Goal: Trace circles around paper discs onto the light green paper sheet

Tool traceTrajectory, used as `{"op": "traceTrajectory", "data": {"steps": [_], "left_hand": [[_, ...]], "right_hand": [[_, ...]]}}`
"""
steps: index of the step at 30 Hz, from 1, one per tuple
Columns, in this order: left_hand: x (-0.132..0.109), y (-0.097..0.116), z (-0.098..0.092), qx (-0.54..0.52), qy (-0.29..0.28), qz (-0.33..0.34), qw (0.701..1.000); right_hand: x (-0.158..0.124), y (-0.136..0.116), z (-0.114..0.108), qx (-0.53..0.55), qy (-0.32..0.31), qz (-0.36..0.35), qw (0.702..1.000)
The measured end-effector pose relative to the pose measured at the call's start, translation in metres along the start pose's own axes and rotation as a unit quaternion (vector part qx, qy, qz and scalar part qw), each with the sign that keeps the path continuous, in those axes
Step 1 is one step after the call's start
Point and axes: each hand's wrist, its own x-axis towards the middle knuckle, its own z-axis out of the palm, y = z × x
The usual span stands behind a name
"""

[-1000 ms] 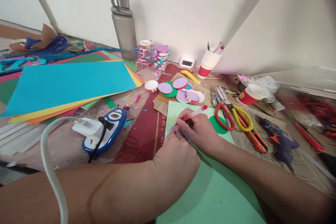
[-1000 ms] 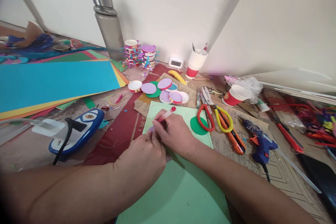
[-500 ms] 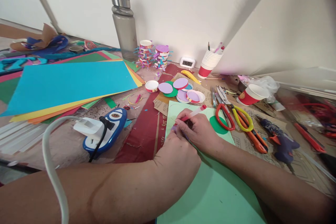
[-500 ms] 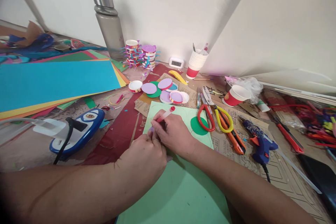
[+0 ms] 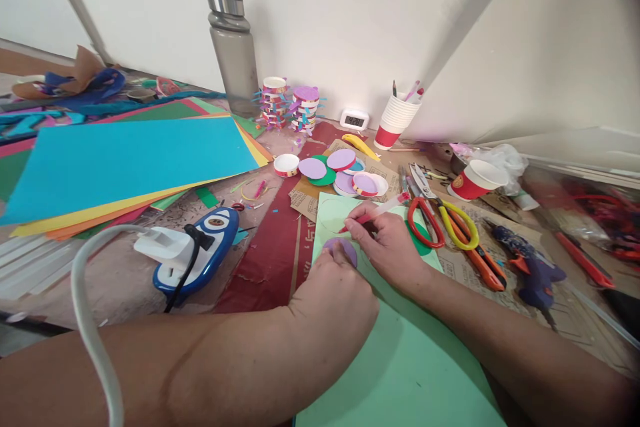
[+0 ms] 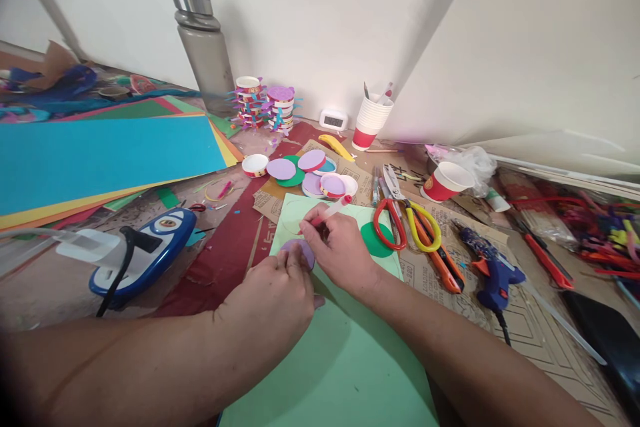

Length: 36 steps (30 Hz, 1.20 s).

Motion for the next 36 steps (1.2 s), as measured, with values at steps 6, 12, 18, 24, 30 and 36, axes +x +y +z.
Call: {"op": "traceTrajectory", "data": {"steps": [6,12,18,24,30,36], "left_hand": [[0.001,0.002,0.004,0.055,-0.017,0.016,0.998],[-0.002,0.002,0.01,0.076,-0.001,0.022,0.997],[-0.001,0.002,0.01,0.071,0.018,0.015,0.997],[-0.001,0.002,0.01,0.077,0.009,0.023,0.997],[-0.003,0.004,0.014,0.078,0.026,0.02,0.996],[-0.004,0.005,0.018,0.066,0.038,0.012,0.997]], "right_hand": [[0.0,0.002,0.001,-0.044,-0.028,-0.012,0.999],[0.0,0.0,0.0,-0.059,-0.031,-0.019,0.998],[0.001,-0.001,-0.001,-0.071,-0.038,-0.027,0.996],[0.0,0.0,-0.002,-0.074,-0.039,-0.027,0.996],[-0.001,0.003,-0.003,-0.069,-0.029,-0.03,0.997],[-0.002,0.002,-0.004,-0.072,-0.03,-0.02,0.997]]}}
